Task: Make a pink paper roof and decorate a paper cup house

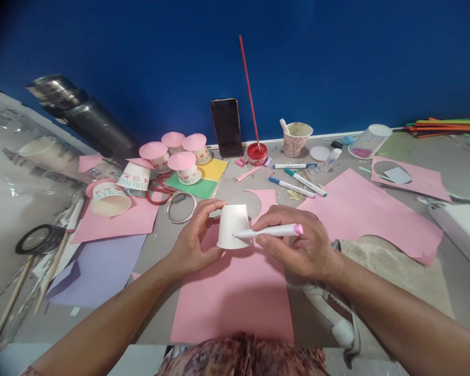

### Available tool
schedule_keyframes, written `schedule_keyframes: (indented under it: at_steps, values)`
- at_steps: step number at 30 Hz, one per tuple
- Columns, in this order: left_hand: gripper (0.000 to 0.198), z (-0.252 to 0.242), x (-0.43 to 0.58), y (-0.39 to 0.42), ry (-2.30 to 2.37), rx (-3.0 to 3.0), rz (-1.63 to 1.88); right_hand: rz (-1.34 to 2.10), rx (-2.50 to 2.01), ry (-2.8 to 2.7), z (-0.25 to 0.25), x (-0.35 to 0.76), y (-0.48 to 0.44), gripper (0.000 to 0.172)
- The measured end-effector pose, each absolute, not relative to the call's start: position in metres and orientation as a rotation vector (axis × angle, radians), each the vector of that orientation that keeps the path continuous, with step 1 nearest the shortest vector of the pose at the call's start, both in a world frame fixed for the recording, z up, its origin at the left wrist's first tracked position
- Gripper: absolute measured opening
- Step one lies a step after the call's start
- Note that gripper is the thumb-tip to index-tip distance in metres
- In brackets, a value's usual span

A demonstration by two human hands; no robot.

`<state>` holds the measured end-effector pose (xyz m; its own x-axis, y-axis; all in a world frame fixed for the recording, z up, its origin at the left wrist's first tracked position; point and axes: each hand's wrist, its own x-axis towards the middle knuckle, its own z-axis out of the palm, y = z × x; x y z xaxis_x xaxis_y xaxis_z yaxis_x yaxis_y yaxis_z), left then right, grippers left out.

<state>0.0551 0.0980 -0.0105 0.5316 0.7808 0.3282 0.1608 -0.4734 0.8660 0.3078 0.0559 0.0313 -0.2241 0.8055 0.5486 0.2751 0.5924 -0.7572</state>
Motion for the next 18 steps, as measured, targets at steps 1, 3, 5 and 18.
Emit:
schedule_keyframes:
  at_steps: [1, 3, 5, 18]
  values:
    - [0.079, -0.0104, 0.0551, 0.0981, 0.771, 1.943, 0.945, 0.648, -0.880, -1.791, 0.0314, 0.3084, 0.0557, 0.014]
    - [0.077, -0.0103, 0.0552, 0.0986, 0.770, 1.944, 0.951, 0.675, -0.858, -1.819, 0.0316, 0.3096, 0.0553, 0.013]
    - [0.075, -0.0104, 0.0554, 0.0991, 0.758, 1.943, 0.963, 0.695, -0.830, -1.836, 0.0316, 0.3105, 0.0552, 0.012]
    - [0.080, -0.0116, 0.0548, 0.0981, 0.768, 1.912, 0.955, 0.567, -0.988, -1.709, 0.0341, 0.3065, 0.0545, 0.013]
